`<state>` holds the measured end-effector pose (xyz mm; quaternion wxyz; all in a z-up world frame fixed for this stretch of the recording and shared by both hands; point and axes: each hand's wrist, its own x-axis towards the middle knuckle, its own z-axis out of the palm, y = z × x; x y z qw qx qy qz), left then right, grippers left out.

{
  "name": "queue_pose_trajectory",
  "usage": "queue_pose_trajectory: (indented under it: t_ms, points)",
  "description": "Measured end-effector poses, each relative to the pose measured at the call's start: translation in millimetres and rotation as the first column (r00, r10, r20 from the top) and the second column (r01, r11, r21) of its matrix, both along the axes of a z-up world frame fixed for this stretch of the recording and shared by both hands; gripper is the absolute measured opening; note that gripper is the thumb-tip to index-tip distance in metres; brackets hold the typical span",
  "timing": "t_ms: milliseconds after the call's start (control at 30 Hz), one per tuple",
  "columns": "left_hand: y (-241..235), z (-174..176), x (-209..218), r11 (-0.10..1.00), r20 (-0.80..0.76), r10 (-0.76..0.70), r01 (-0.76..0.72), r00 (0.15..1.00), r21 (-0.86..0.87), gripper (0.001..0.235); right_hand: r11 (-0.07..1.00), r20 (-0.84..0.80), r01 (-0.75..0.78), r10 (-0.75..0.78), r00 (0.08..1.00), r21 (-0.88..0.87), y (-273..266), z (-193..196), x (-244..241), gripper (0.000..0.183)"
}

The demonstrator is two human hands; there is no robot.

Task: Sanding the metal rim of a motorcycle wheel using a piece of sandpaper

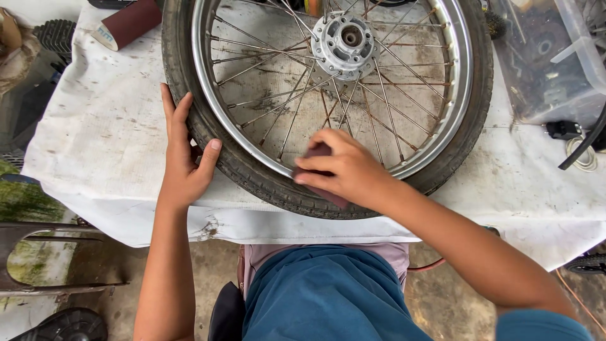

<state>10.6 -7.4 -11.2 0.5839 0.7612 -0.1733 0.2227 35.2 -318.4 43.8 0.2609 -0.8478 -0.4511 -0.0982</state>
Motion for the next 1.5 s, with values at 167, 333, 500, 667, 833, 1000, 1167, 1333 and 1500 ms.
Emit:
queue_pose_trajectory:
  t_ms: [167,333,500,667,833,1000,1167,1333,1500]
  points:
    - [6,-5,3,1.000,-0.019,-0.019,0.019,1.000,0.007,0.065,1.000,0.084,0.008,-0.010,0.996,0.025,36,-7,7,0.031]
    - [4,-9,3,0.999,-0.036,-0.030,0.028,0.999,-0.039,0.066,1.000,0.004,-0.017,0.017,1.000,-0.003,-19,6,-12,0.030]
    - [6,-1,-1,1.000,-0.021,0.000,-0.001,1.000,-0.015,0.066,0.994,0.064,0.069,-0.063,0.996,-0.091,-59,12,-20,0.026]
    - [-1,1,0,1.000,-0.010,0.003,-0.003,1.000,0.002,0.065,1.000,0.132,0.010,-0.007,0.991,-0.024,1,5,-6,0.027]
    - [4,-5,2,1.000,-0.028,-0.023,0.022,0.999,-0.016,0.064,0.999,0.142,-0.012,0.006,0.990,0.038,26,-4,7,0.028]
    - [5,-6,2,0.999,-0.039,-0.015,0.013,0.999,-0.044,0.065,0.999,0.225,0.022,-0.012,0.974,-0.040,-29,14,-18,0.029]
    - [0,-8,1,0.999,-0.029,-0.012,0.010,0.999,-0.045,0.065,0.984,0.501,0.120,-0.040,0.865,-0.129,-35,13,-33,0.023]
    - [5,-8,1,0.999,-0.016,0.021,-0.021,1.000,-0.025,0.064,0.999,0.576,0.020,0.010,0.817,-0.046,9,10,-23,0.022]
    - [7,-5,0,1.000,-0.016,0.022,-0.022,1.000,-0.001,0.064,0.998,0.635,0.028,0.018,0.773,-0.062,8,15,-27,0.020]
